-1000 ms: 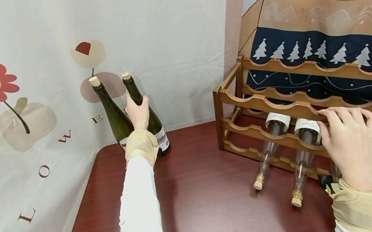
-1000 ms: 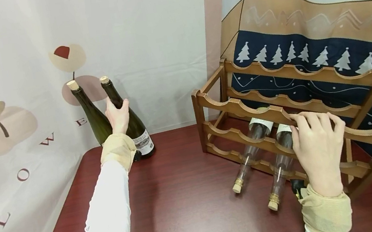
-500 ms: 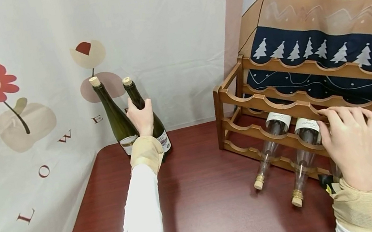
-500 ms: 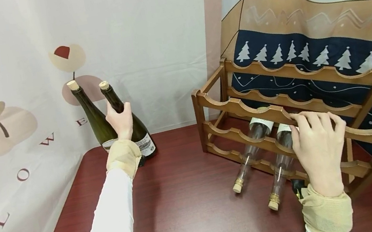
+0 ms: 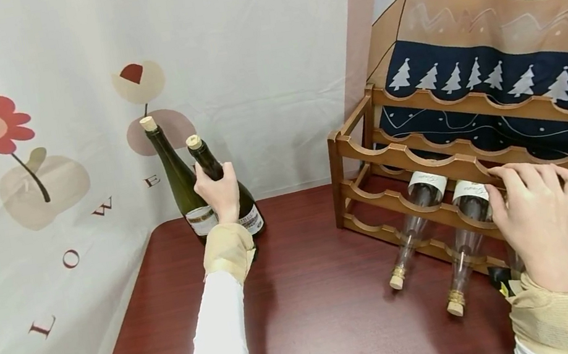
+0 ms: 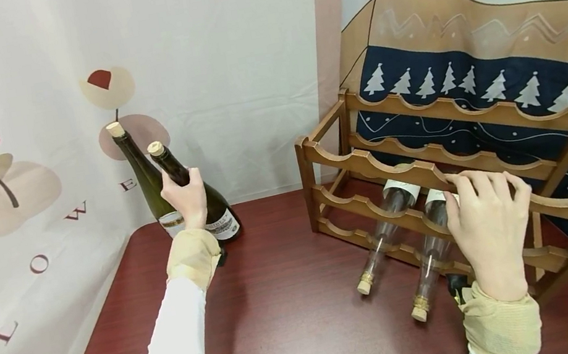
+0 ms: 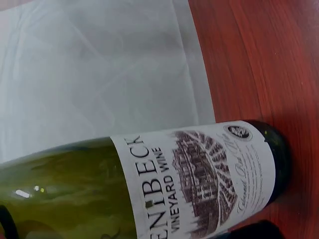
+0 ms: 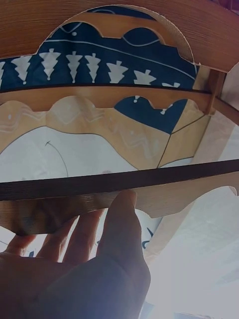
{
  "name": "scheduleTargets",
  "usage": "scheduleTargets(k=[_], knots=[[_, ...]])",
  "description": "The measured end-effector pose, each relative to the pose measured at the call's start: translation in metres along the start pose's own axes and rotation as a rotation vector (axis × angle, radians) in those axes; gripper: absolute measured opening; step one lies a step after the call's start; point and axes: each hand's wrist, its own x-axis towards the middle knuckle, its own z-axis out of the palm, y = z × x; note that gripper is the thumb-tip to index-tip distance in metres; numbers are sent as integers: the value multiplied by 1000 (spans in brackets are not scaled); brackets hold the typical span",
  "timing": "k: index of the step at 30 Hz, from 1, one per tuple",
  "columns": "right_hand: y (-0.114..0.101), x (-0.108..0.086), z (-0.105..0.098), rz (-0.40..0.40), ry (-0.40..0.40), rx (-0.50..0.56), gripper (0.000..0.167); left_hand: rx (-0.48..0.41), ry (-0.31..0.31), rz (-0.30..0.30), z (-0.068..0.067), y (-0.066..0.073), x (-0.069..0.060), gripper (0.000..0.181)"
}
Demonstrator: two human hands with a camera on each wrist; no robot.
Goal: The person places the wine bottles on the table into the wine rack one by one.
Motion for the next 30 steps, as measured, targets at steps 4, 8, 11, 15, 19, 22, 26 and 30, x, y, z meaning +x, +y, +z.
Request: scheduleTargets(k=[4,8,11,15,19,22,26,30], knots=[[0,0,0,6,9,-1,21,-41,33,24,-1,2,-8,7],[2,0,-2,-7,-29,-21,24,-61,77,60,-2,4,-16,7],[2,0,-2,-10,-35,-22,24,-75,102,83,-4,8,-23,6],[1,0,-1,2,-1,0,21,-101,144,111,-9,26,-33,9],[1,0,1,9,15,10,21,-117,197,114,-16,34,-39,11],[2,0,2,10,15,9,21,-149,224,98,-17,21,-38,9],[1,0,2,10,13,5,21,-216,243,76,-20,7,-35,6],[1,0,2,11,12,4,21,-248,260,78,-26,4,-35,8]])
